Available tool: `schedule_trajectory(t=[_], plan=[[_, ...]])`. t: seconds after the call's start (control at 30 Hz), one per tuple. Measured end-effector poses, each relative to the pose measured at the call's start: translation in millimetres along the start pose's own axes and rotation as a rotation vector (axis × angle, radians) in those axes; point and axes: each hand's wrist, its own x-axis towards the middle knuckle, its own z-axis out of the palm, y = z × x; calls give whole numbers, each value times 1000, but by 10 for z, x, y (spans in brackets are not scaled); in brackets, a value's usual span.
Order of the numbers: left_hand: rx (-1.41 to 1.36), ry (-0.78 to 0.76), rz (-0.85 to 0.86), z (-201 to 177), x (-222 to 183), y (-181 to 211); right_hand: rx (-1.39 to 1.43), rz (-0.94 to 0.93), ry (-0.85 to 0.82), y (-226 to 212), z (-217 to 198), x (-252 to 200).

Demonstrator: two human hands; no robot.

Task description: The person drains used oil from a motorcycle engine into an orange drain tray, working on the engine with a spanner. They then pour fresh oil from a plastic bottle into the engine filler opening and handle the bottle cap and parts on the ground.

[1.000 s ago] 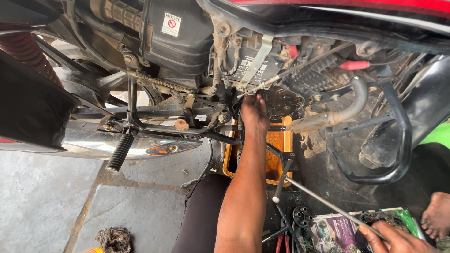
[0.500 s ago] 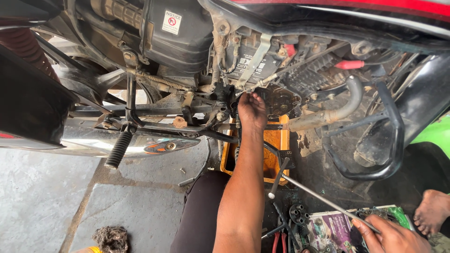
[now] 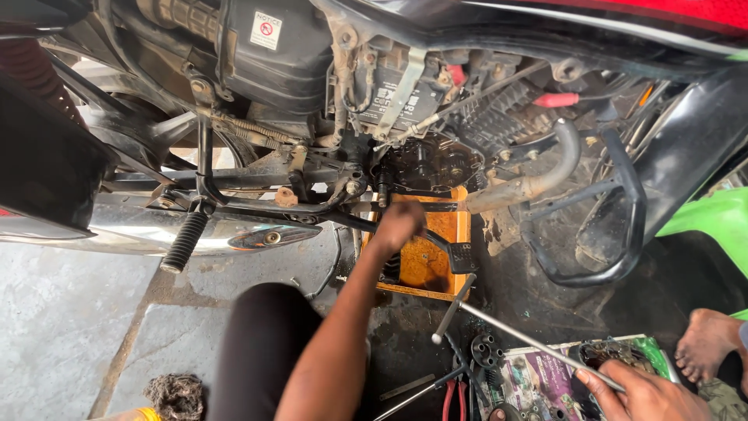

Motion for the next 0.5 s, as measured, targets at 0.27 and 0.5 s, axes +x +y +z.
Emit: schedule_trajectory(t=[0.27, 0.5], plan=[[940, -983, -420, 587, -919, -438, -40, -89, -5, 5, -39, -87], [1345, -1054, -84, 862, -1188, -1618, 13, -100, 22, 25, -28, -162]])
